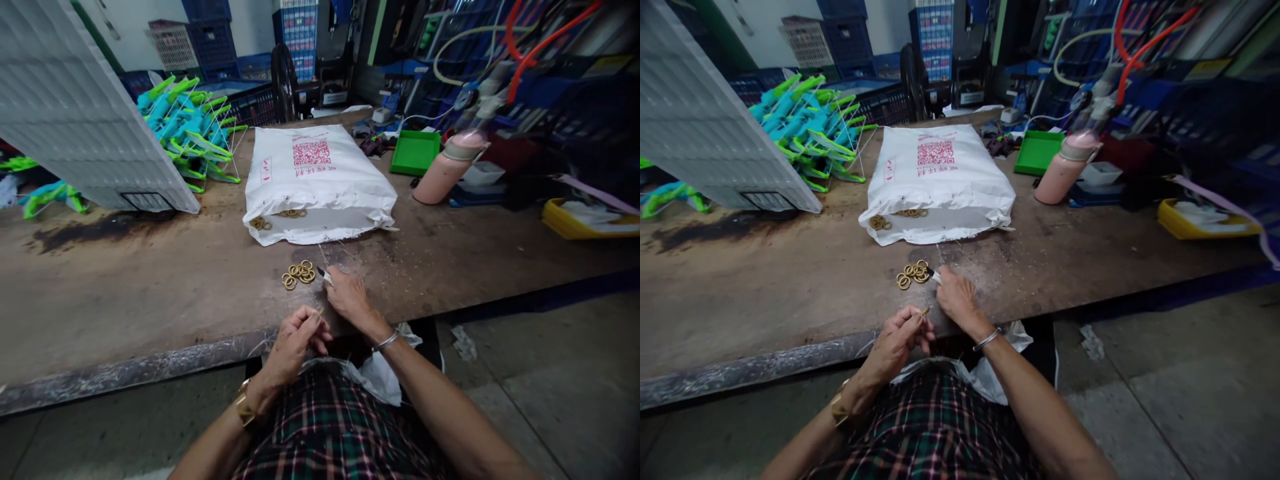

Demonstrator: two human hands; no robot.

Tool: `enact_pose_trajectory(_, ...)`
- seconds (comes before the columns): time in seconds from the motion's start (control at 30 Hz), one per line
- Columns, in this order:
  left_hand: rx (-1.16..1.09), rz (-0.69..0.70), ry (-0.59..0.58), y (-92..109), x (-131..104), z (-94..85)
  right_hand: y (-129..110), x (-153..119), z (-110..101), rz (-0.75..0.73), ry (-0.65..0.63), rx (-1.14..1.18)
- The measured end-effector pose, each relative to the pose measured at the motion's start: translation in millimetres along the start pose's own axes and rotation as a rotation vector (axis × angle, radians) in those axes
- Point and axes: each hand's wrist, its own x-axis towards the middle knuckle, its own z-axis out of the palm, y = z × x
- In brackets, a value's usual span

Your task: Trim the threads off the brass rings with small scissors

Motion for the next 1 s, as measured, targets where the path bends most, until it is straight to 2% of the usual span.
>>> enact_pose_trajectory(0.1, -0.109, -0.008, 0.054, -3.5, 4.9, -4.0, -7.6, 15.9, 1.9, -0.008, 0.050, 0.101)
enact_pose_trajectory(0.23, -0.266, -0.035, 0.122, 2.2, 8.3, -7.0, -18.2, 29.6, 4.7, -0.040, 0.035, 0.149)
enact_pose_trajectory(0.47, -0.469, -0.104, 0.051, 5.7, 9.5, -13.7, -22.4, 35.7, 4.2, -0.100, 0.013, 0.132)
enact_pose_trajectory(0.6, -0.536, -0.136, 0.084, 3.5, 13.7, -18.2, -20.0, 37.4, 6.2, -0.087, 0.042, 0.172)
enact_pose_trajectory(0.73, -0.460, -0.118, 0.126, 6.8, 18.2, -19.9, -12.4, 40.2, 11.0, -0.103, 0.138, 0.286)
enact_pose_trajectory(0.8, -0.385, -0.077, 0.144, 9.5, 21.0, -20.3, -7.3, 40.4, 13.3, -0.114, 0.145, 0.402)
enact_pose_trajectory(0.9, -0.181, 0.044, 0.233, 12.5, 26.8, -21.8, -1.2, 36.5, 14.9, -0.123, 0.077, 0.643)
enact_pose_trajectory(1.0, 0.102, 0.198, 0.325, 14.3, 33.0, -24.3, 0.0, 27.0, 13.0, -0.128, -0.058, 0.882)
